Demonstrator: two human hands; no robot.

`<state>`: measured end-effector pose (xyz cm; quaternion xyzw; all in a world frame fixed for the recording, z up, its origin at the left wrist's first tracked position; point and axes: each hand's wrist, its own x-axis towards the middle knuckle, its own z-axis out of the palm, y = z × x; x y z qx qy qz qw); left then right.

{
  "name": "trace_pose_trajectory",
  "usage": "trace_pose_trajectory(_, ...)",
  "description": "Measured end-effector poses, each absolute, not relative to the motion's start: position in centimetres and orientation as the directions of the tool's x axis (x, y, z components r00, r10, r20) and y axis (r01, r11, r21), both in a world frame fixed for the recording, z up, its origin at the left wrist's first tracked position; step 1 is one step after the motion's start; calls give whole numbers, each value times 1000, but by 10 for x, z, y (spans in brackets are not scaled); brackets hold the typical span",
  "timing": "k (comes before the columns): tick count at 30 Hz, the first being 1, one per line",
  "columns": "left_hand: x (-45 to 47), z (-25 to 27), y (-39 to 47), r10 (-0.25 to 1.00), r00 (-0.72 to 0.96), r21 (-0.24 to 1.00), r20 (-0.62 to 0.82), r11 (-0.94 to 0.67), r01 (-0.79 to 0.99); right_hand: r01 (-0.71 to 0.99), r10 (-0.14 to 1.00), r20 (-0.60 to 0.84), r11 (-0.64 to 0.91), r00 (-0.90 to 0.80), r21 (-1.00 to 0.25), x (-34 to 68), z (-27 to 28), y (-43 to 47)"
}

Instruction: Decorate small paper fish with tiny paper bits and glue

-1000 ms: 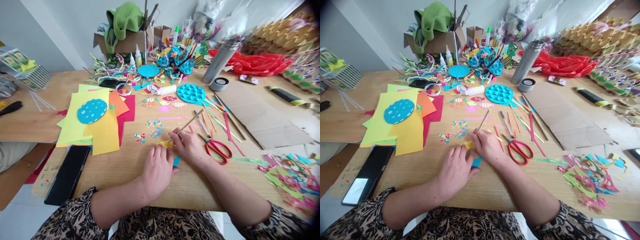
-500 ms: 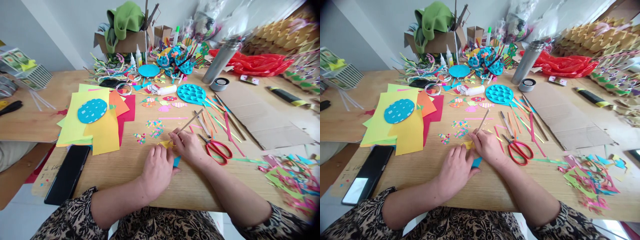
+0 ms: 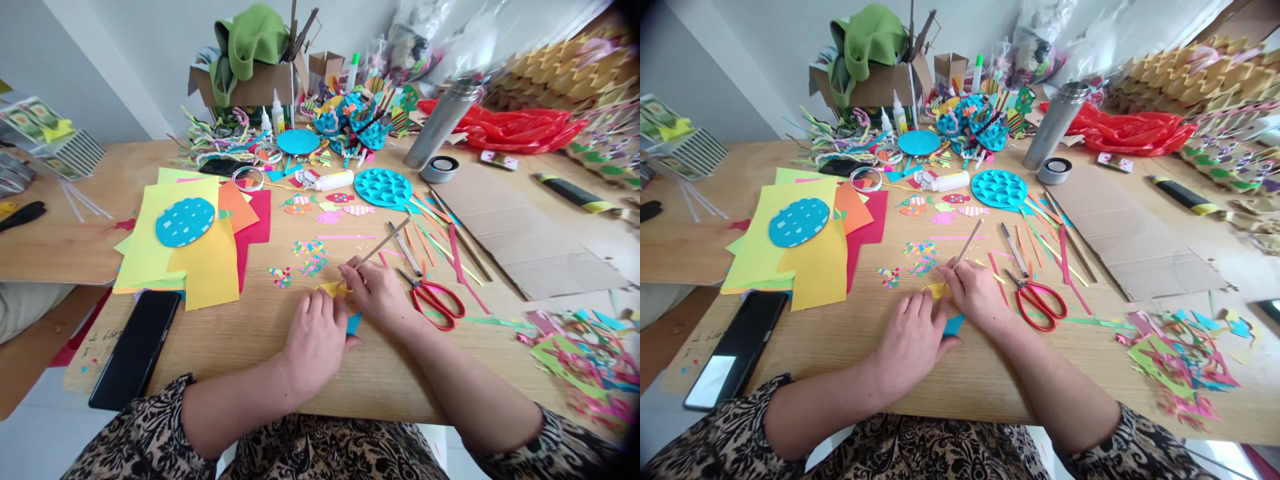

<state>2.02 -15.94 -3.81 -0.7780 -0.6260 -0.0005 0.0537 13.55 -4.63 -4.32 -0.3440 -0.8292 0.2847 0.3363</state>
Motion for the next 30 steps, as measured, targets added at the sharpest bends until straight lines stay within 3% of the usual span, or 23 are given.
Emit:
trace_pose_trajectory(10, 20, -36, -159, 974, 222, -81, 53, -218, 973, 341, 841, 400, 520, -365, -783, 141, -36, -46)
trace_pose_trajectory(22, 21, -35, -160, 976, 213, -90, 55, -208, 974, 354, 743, 388, 624, -545, -697, 137, -46, -48)
trace_pose_trajectory(30, 22, -34, -159, 975, 214, -94, 65, -208, 974, 392, 740, 333, 617, -584, -682, 135, -47, -48)
